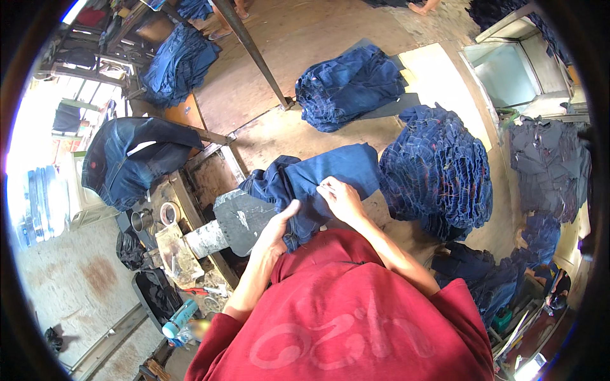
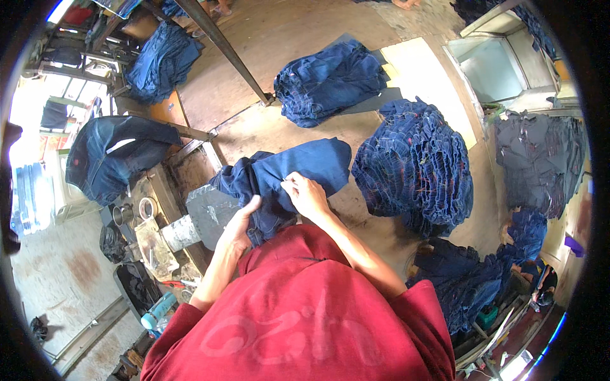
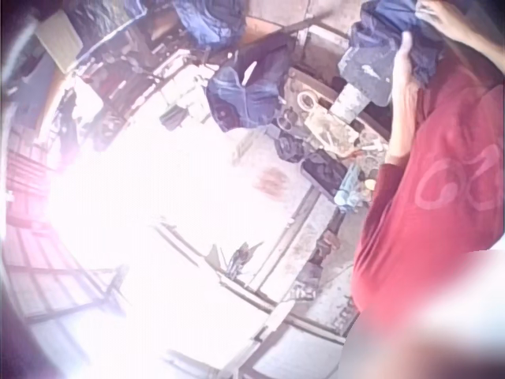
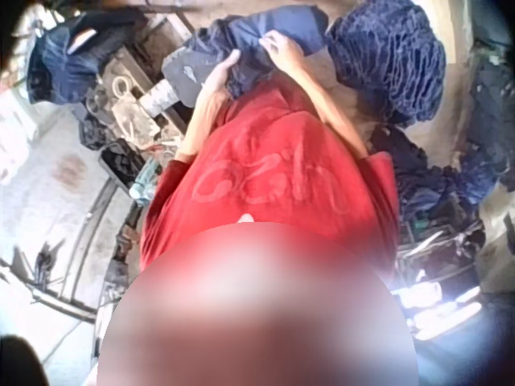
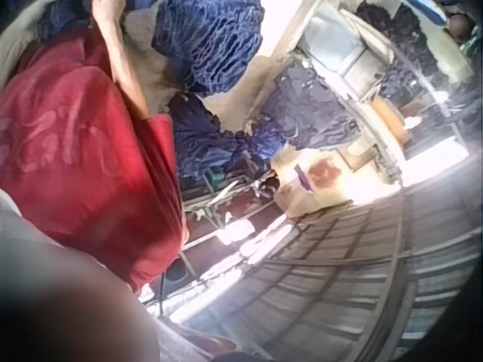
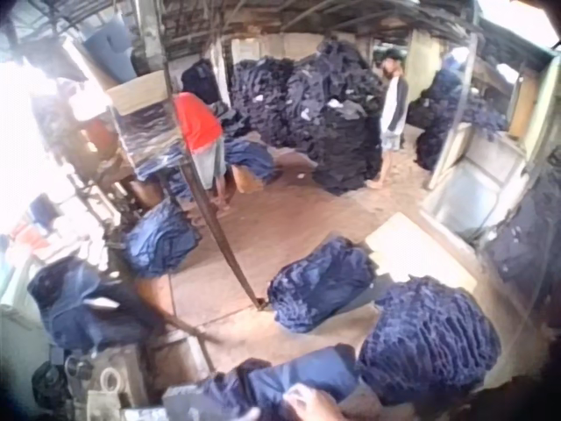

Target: The person repeatedly picks up pairs of blue jeans from a pile, lays them on a table, and uses a white marker to draw lines on the fabric. After marking, the jeans are placed back on the pile. The process is repeated for multiple pairs.

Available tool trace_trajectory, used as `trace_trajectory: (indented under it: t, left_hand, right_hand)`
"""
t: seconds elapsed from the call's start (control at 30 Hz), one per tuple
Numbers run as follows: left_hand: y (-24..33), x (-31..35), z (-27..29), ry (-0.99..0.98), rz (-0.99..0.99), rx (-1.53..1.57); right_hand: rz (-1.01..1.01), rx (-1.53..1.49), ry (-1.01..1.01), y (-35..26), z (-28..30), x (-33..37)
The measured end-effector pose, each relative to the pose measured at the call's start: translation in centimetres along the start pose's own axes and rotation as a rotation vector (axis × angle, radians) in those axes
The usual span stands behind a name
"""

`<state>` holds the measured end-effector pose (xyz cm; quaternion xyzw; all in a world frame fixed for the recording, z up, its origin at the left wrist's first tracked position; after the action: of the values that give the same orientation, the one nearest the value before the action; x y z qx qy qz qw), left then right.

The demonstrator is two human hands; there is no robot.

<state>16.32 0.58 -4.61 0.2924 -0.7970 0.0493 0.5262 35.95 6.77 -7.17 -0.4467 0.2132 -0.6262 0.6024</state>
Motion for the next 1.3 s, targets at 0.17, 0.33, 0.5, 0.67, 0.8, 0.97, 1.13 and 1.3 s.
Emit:
trace_trajectory:
  t: [0.17,0.33,0.5,0.67,0.8,0.97,1.13,1.3]
  left_hand:
    - [0.4,-2.0,-0.9,0.186,-0.432,-0.152]
    - [-2.4,-2.4,0.1,0.120,-0.251,0.250]
    - [-3.3,-1.4,0.0,0.027,-0.156,0.231]
    - [-3.5,-1.3,-0.7,0.102,-0.236,0.143]
    - [-4.0,-1.4,-0.2,0.182,-0.228,0.116]
    - [-4.4,-1.5,0.7,0.201,-0.194,0.119]
    - [-4.2,-1.3,0.5,0.105,-0.089,0.192]
    - [-2.9,-1.5,-0.1,0.141,-0.271,-0.024]
  right_hand:
    - [0.017,-0.081,0.032,-0.5,0.8,0.4]
    - [-0.036,-0.018,0.030,-1.3,0.7,0.9]
    - [-0.099,-0.017,0.117,-2.2,1.5,1.9]
    - [-0.255,0.133,-0.080,-1.0,0.8,2.1]
    - [-0.147,0.008,0.007,-1.1,0.6,2.0]
    - [-0.170,-0.013,0.007,-0.6,0.8,2.6]
    - [-0.153,-0.058,0.031,-1.0,1.1,3.0]
    - [-0.136,-0.081,0.059,-1.0,1.3,3.1]
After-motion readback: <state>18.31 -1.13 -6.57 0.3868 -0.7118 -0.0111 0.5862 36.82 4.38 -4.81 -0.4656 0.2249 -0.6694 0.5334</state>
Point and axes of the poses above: each hand's wrist, its own x-axis away from the middle knuckle, its own z-axis out of the back of the hand, y = z × x, the point moved 6 cm from there along -x, towards the middle knuckle
